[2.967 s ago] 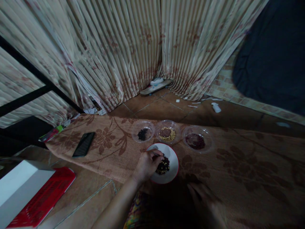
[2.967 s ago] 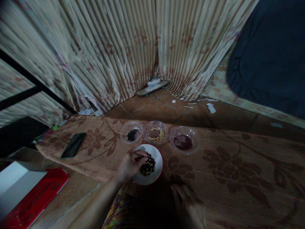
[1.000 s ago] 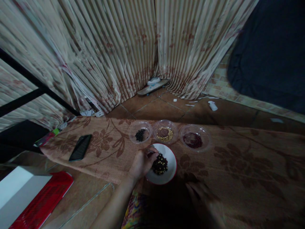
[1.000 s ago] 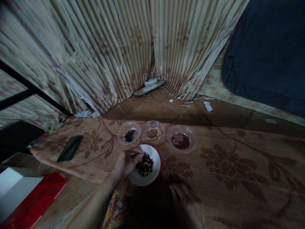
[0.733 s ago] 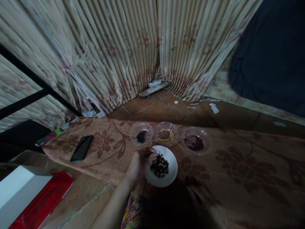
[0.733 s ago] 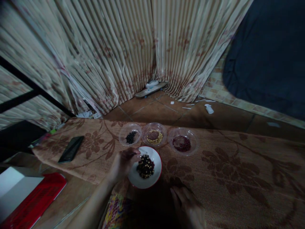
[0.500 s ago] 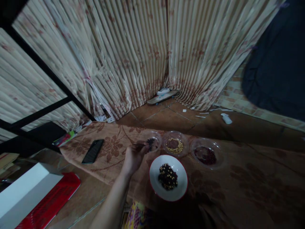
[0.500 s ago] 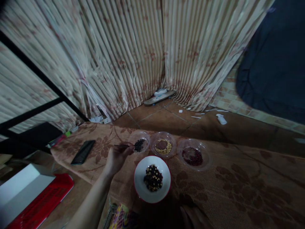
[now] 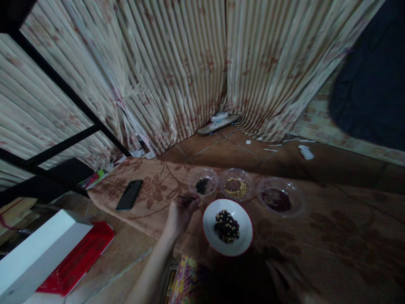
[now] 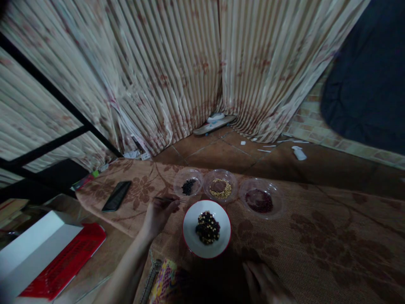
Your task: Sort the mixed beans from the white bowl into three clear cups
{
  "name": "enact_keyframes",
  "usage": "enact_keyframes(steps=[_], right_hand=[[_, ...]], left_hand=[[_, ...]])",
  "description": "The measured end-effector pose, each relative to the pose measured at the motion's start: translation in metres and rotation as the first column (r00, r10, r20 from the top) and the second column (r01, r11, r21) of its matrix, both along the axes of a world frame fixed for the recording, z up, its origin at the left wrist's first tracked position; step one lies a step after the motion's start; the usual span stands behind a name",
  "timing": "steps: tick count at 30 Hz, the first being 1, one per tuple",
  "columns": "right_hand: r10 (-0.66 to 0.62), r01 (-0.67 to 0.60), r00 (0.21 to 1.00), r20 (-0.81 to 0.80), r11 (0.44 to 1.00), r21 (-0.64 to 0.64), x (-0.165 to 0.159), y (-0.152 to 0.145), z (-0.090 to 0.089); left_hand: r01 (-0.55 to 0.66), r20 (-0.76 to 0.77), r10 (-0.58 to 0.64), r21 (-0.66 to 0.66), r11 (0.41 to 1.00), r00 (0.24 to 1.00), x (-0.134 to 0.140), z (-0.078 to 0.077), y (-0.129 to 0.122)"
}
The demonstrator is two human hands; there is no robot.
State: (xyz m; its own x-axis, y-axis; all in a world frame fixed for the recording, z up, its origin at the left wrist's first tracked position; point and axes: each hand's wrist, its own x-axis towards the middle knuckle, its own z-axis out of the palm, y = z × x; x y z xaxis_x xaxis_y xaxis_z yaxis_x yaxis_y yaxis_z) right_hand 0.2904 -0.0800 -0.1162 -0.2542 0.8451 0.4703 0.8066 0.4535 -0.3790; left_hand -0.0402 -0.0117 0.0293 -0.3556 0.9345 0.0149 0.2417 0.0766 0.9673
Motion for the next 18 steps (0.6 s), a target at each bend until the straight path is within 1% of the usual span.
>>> enact_keyframes(steps=[3,5,9,14,18], right_hand=[[-0.012,0.012,1.0,0.025,1.0,0.019,0.001,0.0,0.003],[-0.015,0.014,0.999,0.046,0.999,0.031,0.001,0.0,0.006],[0.007,-0.011,0.996,0.092,0.999,0.037,0.001,-0.001,0.009],[-0.029,0.03,0.993,0.111,1.0,-0.006,-0.001,-0.001,0.014],[-0.028,0.027,0.995,0.094,1.0,0.012,-0.003,-0.001,0.02]], left_hand=[[0.152,0.028,-0.151,-0.048,0.987,0.988,0.021,-0.003,-0.015],[0.196,0.041,-0.194,-0.064,0.978,0.98,0.032,-0.006,-0.018],[0.205,0.058,-0.202,-0.042,0.978,0.978,0.043,-0.012,-0.014],[0.224,-0.012,-0.225,-0.017,0.974,0.974,0.044,-0.018,-0.008],[0.244,-0.01,-0.244,0.002,0.97,0.97,0.045,-0.027,-0.007]])
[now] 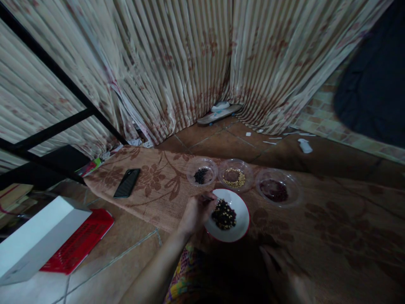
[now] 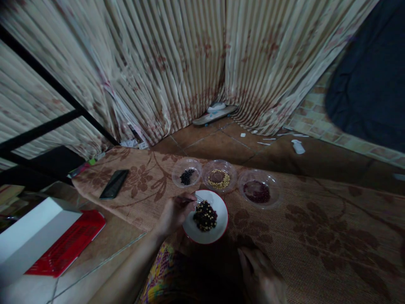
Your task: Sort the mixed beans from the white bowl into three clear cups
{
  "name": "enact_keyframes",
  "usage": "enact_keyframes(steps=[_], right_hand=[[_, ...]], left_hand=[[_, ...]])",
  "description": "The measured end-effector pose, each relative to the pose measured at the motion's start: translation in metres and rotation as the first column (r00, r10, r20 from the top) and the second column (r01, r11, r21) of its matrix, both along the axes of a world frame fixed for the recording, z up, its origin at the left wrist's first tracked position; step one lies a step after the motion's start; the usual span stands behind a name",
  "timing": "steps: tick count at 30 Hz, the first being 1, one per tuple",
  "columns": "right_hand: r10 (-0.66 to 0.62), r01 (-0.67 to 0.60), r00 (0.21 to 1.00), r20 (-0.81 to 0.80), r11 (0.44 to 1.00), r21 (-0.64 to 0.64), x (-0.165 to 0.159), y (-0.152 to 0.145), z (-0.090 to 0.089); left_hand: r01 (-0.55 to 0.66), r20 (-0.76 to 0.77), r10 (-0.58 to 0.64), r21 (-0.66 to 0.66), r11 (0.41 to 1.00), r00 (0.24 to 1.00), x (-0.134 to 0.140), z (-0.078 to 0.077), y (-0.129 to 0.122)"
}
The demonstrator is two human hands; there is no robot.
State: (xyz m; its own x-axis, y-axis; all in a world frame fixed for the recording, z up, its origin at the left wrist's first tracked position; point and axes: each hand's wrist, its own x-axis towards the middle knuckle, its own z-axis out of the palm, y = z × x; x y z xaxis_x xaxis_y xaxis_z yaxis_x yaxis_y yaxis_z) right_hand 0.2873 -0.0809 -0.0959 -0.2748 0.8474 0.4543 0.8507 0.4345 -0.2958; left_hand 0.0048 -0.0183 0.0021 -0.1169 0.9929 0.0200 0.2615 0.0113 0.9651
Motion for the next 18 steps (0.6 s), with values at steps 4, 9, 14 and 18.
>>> enact_keyframes(steps=[4,9,14,18], right_hand=[[0.026,-0.026,1.0,-0.001,1.0,-0.012,0.0005,-0.0003,0.002],[0.027,-0.027,1.0,0.001,0.999,-0.03,0.0017,-0.0002,0.0007],[0.006,-0.005,1.0,0.03,0.999,-0.052,0.0014,-0.0004,0.0027],[0.011,-0.009,0.999,0.035,0.999,-0.04,0.0005,-0.0006,0.0032]], left_hand=[[0.012,-0.011,-0.011,0.018,1.0,1.0,0.0002,-0.0064,0.0003],[0.023,-0.035,-0.023,0.006,1.0,0.999,0.0003,-0.0055,0.0022],[-0.012,-0.024,0.013,0.044,0.999,1.0,0.002,-0.0073,0.0047],[-0.003,-0.025,0.004,0.031,1.0,1.0,0.0022,-0.0096,0.0059]])
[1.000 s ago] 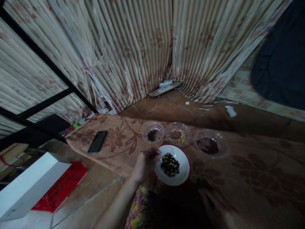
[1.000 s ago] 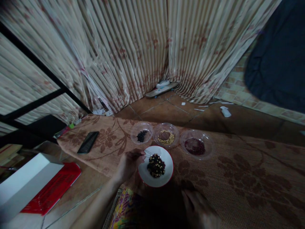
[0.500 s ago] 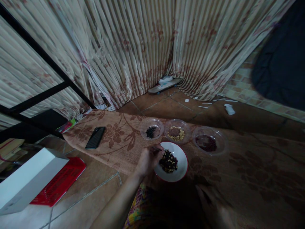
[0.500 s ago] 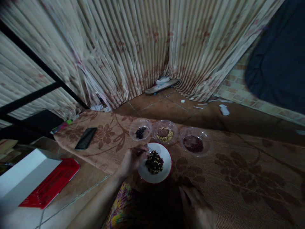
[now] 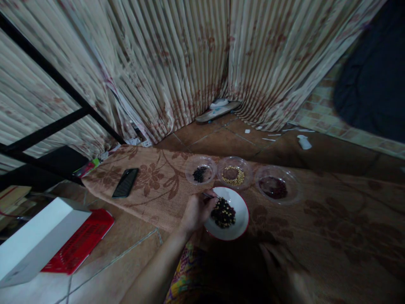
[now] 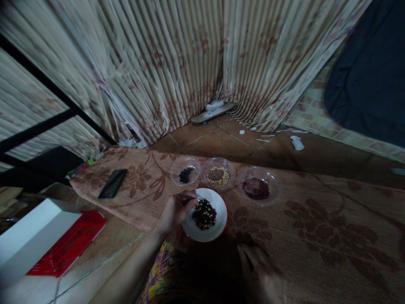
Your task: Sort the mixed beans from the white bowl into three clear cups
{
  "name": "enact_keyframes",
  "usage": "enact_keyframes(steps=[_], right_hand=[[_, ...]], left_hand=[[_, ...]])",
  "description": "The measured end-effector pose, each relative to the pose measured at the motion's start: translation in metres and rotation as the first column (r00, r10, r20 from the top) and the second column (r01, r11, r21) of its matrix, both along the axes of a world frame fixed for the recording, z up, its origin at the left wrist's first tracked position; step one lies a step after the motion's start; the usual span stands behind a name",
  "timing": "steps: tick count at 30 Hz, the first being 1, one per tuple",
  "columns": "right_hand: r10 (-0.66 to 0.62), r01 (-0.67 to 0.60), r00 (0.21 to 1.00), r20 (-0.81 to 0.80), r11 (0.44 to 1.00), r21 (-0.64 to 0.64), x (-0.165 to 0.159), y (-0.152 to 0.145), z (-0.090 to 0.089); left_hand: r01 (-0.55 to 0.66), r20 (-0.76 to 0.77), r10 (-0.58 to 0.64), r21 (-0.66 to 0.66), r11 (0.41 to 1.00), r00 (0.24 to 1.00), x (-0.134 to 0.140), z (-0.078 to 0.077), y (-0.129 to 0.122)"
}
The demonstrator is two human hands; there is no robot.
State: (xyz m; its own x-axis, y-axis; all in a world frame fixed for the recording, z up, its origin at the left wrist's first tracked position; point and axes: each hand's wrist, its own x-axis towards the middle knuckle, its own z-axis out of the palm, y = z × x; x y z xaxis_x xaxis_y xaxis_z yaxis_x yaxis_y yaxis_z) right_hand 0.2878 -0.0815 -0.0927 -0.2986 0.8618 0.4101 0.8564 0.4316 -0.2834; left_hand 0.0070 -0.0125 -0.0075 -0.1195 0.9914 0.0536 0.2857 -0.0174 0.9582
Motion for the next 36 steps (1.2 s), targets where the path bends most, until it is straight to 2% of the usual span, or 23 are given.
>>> enact_keyframes(steps=[7,16,22,29,36], right_hand=[[-0.02,0.02,1.0,-0.015,1.0,-0.009,-0.001,0.0,-0.001],[-0.015,0.013,0.998,-0.053,0.999,-0.036,0.001,-0.003,-0.005],[-0.023,0.021,0.998,-0.063,0.999,-0.029,-0.001,0.0,-0.003],[-0.038,0.035,0.997,-0.06,0.998,-0.045,-0.001,0.0,0.0],[-0.031,0.029,0.998,-0.056,0.999,-0.039,-0.001,0.0,-0.004]], left_hand=[[-0.006,-0.037,0.007,0.013,1.0,0.999,0.0,-0.001,0.001],[-0.007,0.048,0.006,0.006,1.0,0.999,0.003,-0.001,0.002],[0.005,0.039,-0.006,0.025,1.0,0.999,0.003,-0.006,0.002],[0.004,0.052,-0.004,-0.011,1.0,0.999,0.005,-0.001,0.004],[0.019,0.056,-0.02,0.017,1.0,0.998,0.003,-0.01,0.004]])
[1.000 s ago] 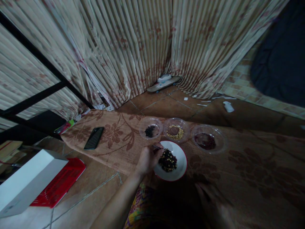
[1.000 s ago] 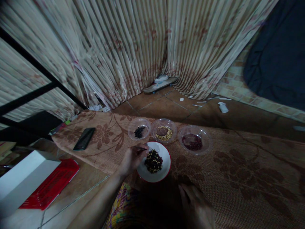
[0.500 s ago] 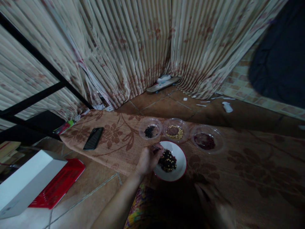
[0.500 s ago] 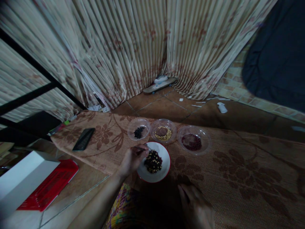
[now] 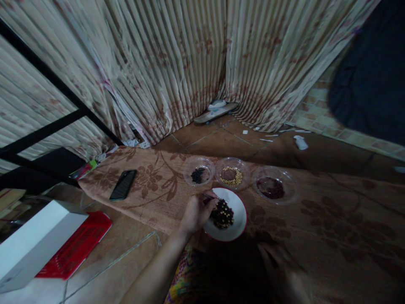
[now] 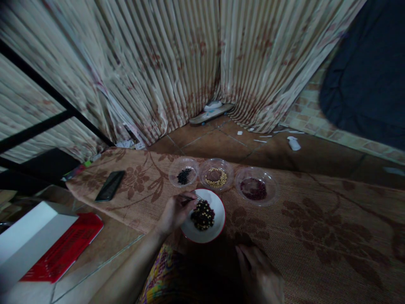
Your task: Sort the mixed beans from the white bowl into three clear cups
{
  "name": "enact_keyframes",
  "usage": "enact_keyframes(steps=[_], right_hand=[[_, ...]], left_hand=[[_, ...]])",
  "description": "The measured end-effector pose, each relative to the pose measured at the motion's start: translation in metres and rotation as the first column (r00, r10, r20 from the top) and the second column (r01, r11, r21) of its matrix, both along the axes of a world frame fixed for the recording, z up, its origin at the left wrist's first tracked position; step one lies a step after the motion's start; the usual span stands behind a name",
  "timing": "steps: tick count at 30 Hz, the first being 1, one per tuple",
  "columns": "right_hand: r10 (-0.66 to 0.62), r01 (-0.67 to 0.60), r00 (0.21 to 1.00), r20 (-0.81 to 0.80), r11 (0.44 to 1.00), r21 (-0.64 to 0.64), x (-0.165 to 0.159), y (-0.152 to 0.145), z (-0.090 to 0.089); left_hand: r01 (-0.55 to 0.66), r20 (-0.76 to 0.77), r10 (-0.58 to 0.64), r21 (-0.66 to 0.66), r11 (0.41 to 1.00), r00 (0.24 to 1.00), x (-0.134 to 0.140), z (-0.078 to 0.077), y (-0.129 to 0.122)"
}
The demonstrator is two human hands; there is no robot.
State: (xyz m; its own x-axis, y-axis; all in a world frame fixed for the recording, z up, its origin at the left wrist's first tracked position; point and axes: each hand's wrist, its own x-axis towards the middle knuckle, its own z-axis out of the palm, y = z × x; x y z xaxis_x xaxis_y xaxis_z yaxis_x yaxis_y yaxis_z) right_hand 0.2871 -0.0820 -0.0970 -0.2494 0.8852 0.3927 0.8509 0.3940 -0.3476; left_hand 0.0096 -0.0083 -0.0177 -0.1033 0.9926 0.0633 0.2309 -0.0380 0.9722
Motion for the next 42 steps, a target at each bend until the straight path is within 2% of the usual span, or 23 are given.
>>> enact_keyframes(steps=[4,11,14,22,42], right_hand=[[-0.003,0.003,1.0,0.0,1.0,0.002,-0.0005,0.0002,0.0018],[0.03,-0.029,0.999,0.044,0.999,-0.024,0.0026,-0.0004,0.0014],[-0.012,0.012,1.0,0.016,1.0,-0.01,0.0013,-0.0003,0.0014],[0.013,-0.015,1.0,-0.029,0.999,-0.047,-0.0002,-0.0007,0.0016],[-0.017,0.017,0.998,0.054,1.0,0.009,-0.0011,-0.0008,0.0034]], left_hand=[[0.003,-0.005,-0.003,-0.021,1.0,1.0,-0.0002,-0.0016,0.0],[0.0,-0.072,-0.002,-0.018,1.0,0.997,0.0013,0.0049,0.0011],[-0.008,-0.078,0.007,-0.022,1.0,0.997,0.002,0.0049,0.0012],[-0.021,-0.092,0.021,-0.002,1.0,0.996,0.0007,-0.0005,0.0009],[-0.004,-0.067,0.004,-0.01,1.0,0.998,0.0037,0.006,0.0004]])
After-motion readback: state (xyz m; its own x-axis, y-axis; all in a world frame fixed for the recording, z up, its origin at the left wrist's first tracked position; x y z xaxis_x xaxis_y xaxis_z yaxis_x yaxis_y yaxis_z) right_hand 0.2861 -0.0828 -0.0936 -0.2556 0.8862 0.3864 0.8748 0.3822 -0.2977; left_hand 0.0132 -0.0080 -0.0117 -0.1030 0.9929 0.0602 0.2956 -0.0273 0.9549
